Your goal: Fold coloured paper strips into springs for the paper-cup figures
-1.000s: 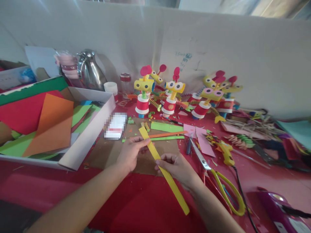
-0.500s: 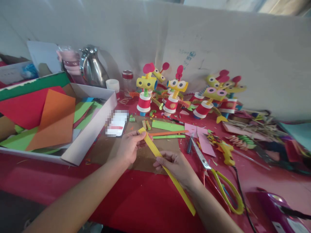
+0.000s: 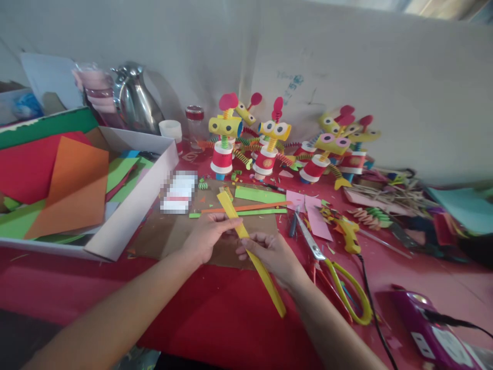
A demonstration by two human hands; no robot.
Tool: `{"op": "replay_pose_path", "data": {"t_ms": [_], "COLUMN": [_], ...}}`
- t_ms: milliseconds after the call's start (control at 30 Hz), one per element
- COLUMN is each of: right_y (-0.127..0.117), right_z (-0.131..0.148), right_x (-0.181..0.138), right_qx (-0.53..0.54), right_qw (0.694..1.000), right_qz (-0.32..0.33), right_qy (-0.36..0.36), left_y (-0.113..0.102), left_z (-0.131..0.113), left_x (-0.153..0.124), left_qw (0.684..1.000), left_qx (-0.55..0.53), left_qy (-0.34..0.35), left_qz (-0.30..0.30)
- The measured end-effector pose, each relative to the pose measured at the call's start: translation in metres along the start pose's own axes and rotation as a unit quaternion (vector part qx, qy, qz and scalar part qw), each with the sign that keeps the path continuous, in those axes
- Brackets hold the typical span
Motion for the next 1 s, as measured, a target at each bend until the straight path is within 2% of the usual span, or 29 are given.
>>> {"op": "replay_pose_path", "data": {"t_ms": [133,300,400,500,600,700,833,1000], "right_y": [0.001,-0.004,-0.003,0.004,0.008,0.006,0.007,0.021], "right_z": [-0.001,-0.002,-0.001,0.0,-0.002,-0.01,-0.019,-0.022], "right_x": [-0.002,-0.003,-0.003,-0.005,-0.012,-0.026,-0.046,-0.056], "right_qx": [-0.005,-0.047,-0.038,-0.016,-0.009,0.001,0.018,0.058], "right_qw": [0.999,0.998,0.999,1.0,1.0,0.999,0.996,0.992], "right_qz": [0.044,0.042,0.015,-0.002,-0.015,-0.043,-0.075,-0.097], "right_qy": [0.024,0.029,0.025,0.014,-0.011,-0.03,-0.045,-0.051], "left_y": [-0.013,-0.035,-0.03,-0.01,0.001,0.001,0.0,-0.007], "left_z": [-0.009,-0.022,-0.02,-0.006,0.012,0.02,0.022,0.016], "left_x": [0.008,0.019,0.016,0.0,-0.018,-0.027,-0.029,-0.028], "left_qw": [0.998,0.985,0.989,0.999,0.997,0.994,0.992,0.986], "left_qx": [-0.022,-0.108,-0.121,-0.037,-0.041,-0.07,-0.095,-0.099], "left_qy": [0.039,0.09,0.054,-0.024,-0.062,-0.04,0.011,0.085], "left_qz": [-0.043,-0.099,-0.065,0.001,-0.019,-0.07,-0.081,-0.1]}}
Point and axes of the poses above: each hand's wrist, its own x-axis towards the middle knuckle, its own y-axis out of the palm, z = x × y, the point moved 6 cm from there along x, towards the middle knuckle, and after that the axes turned 1 degree about y, right-handed, at the moved point
